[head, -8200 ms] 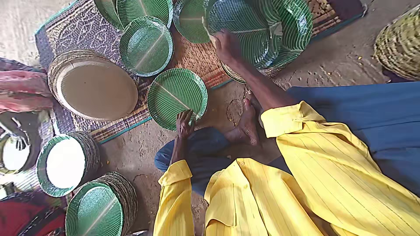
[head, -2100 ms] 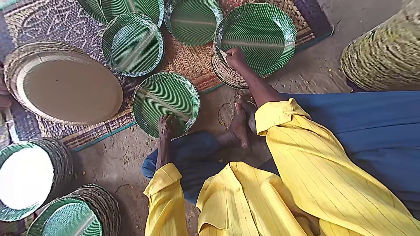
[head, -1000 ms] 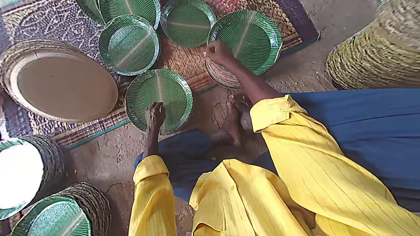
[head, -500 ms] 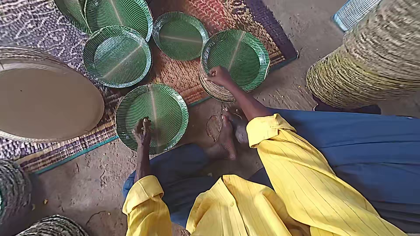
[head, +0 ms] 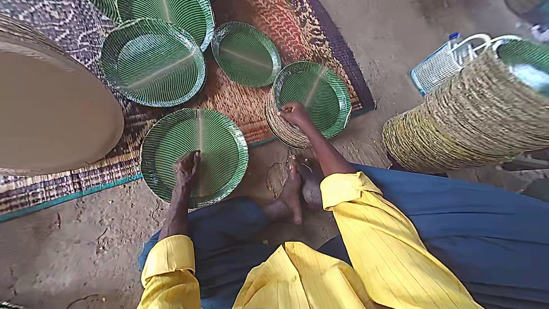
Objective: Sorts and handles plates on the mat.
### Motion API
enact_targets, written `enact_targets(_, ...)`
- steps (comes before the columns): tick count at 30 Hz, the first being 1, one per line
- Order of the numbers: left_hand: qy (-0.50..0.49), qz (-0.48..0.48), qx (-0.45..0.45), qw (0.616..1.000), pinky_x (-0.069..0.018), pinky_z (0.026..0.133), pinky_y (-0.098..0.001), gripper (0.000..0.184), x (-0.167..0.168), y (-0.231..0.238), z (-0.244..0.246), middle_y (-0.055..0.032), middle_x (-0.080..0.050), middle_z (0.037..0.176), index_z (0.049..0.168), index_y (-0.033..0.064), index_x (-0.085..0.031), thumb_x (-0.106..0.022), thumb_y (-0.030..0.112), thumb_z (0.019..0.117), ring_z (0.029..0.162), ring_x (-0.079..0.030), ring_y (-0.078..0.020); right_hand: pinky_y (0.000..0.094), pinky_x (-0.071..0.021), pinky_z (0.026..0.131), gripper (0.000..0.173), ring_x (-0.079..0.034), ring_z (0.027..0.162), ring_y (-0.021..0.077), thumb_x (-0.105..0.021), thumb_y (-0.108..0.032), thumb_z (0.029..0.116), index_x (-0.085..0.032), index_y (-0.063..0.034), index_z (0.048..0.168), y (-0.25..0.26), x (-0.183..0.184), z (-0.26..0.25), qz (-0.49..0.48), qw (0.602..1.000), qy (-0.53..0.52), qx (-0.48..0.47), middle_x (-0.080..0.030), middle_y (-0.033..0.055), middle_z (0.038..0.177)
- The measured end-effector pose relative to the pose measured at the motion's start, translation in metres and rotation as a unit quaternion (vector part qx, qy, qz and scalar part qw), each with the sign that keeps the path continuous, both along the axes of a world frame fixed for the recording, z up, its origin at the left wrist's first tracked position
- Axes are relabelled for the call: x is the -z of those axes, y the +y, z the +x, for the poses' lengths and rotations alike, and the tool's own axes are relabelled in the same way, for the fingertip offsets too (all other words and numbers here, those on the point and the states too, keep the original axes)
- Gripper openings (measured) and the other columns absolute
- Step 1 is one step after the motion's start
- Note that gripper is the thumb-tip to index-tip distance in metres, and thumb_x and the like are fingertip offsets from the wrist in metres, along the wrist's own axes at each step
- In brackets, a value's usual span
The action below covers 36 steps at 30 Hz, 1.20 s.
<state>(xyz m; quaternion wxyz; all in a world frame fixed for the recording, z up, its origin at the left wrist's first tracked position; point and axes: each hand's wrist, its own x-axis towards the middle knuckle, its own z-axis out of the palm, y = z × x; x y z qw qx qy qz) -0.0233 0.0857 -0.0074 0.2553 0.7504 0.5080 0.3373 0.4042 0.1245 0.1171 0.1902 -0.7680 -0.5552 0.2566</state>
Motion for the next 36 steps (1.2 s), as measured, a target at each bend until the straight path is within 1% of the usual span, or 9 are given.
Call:
enact_targets(11, -0.046, 0.045, -0.014, 0.998, -0.0541, 0.08, -0.0552, 0.05, 0.003, 0.007, -0.012, -0.0256, -0.071, 0.089, 0.106, -0.0085, -0.071, -0.039, 0.03, 0.1056, 0.082, -0.07, -0.0373, 0.0566, -0.0529, 0.093, 0.035, -0.069, 0.102, 0.0339, -0.071, -0.025, 0.0964, -0.071, -0.0004, 0.121, -0.001, -0.006, -0.005, -0.022, 1.0, -0.001, 0.015, -0.072, 0.0205, 0.111)
enact_targets(13, -0.058, 0.025, -0.024, 0.998, -0.0542, 0.082, -0.0556, 0.051, -0.001, 0.007, -0.012, -0.0264, -0.072, 0.093, 0.109, -0.0086, -0.071, -0.039, 0.031, 0.1057, 0.085, -0.071, -0.0372, 0.0574, -0.0517, 0.095, 0.035, -0.069, 0.105, 0.0349, -0.071, -0.023, 0.0966, -0.07, 0.0001, 0.122, -0.001, -0.006, -0.005, -0.026, 1.0, -0.003, 0.003, -0.072, 0.0207, 0.113)
enact_targets(17, -0.055, -0.025, -0.02, 0.998, -0.0526, 0.085, -0.0586, 0.049, -0.041, 0.02, -0.001, -0.0271, -0.072, 0.103, 0.118, -0.0063, -0.069, -0.04, 0.031, 0.1069, 0.091, -0.07, -0.0395, 0.0574, -0.051, 0.097, 0.04, -0.067, 0.107, 0.0365, -0.074, -0.02, 0.0941, -0.068, 0.0028, 0.126, -0.003, -0.005, -0.003, -0.02, 1.0, 0.008, -0.022, -0.07, 0.0234, 0.116)
enact_targets(21, -0.083, -0.047, 0.031, 0.995, -0.0538, 0.089, -0.0551, 0.046, -0.069, 0.032, 0.012, -0.0245, -0.072, 0.107, 0.122, -0.0042, -0.067, -0.042, 0.031, 0.1082, 0.097, -0.071, -0.0345, 0.0548, -0.0502, 0.101, 0.044, -0.066, 0.112, 0.0364, -0.075, -0.017, 0.094, -0.064, 0.0037, 0.132, -0.006, -0.006, -0.002, -0.023, 0.999, 0.025, -0.04, -0.068, 0.025, 0.122)
enact_targets(24, -0.145, -0.043, 0.007, 0.988, -0.0546, 0.093, -0.0457, 0.047, -0.054, 0.02, 0.013, -0.0218, -0.073, 0.106, 0.123, -0.0076, -0.065, -0.04, 0.028, 0.1065, 0.095, -0.071, -0.0253, 0.0541, -0.0512, 0.099, 0.043, -0.067, 0.11, 0.0358, -0.074, -0.017, 0.0946, -0.065, 0.0026, 0.132, -0.009, -0.002, 0.0, -0.011, 0.999, 0.032, -0.033, -0.068, 0.0246, 0.122)
enact_targets(26, -0.141, -0.035, -0.027, 0.989, -0.0547, 0.091, -0.0416, 0.049, -0.033, 0.007, 0.006, -0.0195, -0.073, 0.098, 0.119, -0.0095, -0.067, -0.039, 0.028, 0.1049, 0.089, -0.071, -0.0207, 0.0541, -0.0512, 0.099, 0.042, -0.067, 0.11, 0.0357, -0.073, -0.018, 0.0958, -0.065, 0.0026, 0.132, -0.01, -0.002, 0.001, -0.01, 0.999, 0.036, -0.031, -0.068, 0.0243, 0.123)
enact_targets(28, -0.073, -0.04, -0.01, 0.996, -0.0531, 0.089, -0.0522, 0.05, -0.021, 0.001, -0.009, -0.0243, -0.073, 0.098, 0.117, -0.0095, -0.068, -0.04, 0.03, 0.1052, 0.09, -0.071, -0.0318, 0.0531, -0.0509, 0.1, 0.042, -0.067, 0.111, 0.035, -0.073, -0.019, 0.0965, -0.065, 0.0024, 0.131, -0.011, -0.003, 0.001, -0.015, 0.999, 0.028, -0.033, -0.068, 0.0237, 0.123)
enact_targets(30, -0.025, -0.022, 0.011, 0.999, -0.0542, 0.086, -0.0568, 0.05, -0.018, 0.006, -0.021, -0.0265, -0.073, 0.098, 0.115, -0.0077, -0.07, -0.041, 0.032, 0.1048, 0.09, -0.072, -0.0383, 0.0532, -0.0506, 0.1, 0.041, -0.066, 0.111, 0.035, -0.072, -0.018, 0.0969, -0.065, 0.0026, 0.131, -0.01, -0.004, -0.001, -0.019, 0.999, 0.024, -0.034, -0.068, 0.0241, 0.123)
enact_targets(36, -0.015, 0.041, -0.003, 0.999, -0.0536, 0.082, -0.0611, 0.051, -0.007, 0.023, -0.022, -0.0277, -0.073, 0.093, 0.109, -0.0082, -0.072, -0.041, 0.032, 0.1037, 0.086, -0.072, -0.0422, 0.0529, -0.0509, 0.101, 0.038, -0.067, 0.113, 0.0343, -0.068, -0.016, 0.0983, -0.065, 0.0022, 0.132, -0.009, -0.004, 0.0, -0.022, 0.999, 0.027, -0.02, -0.068, 0.0239, 0.124)
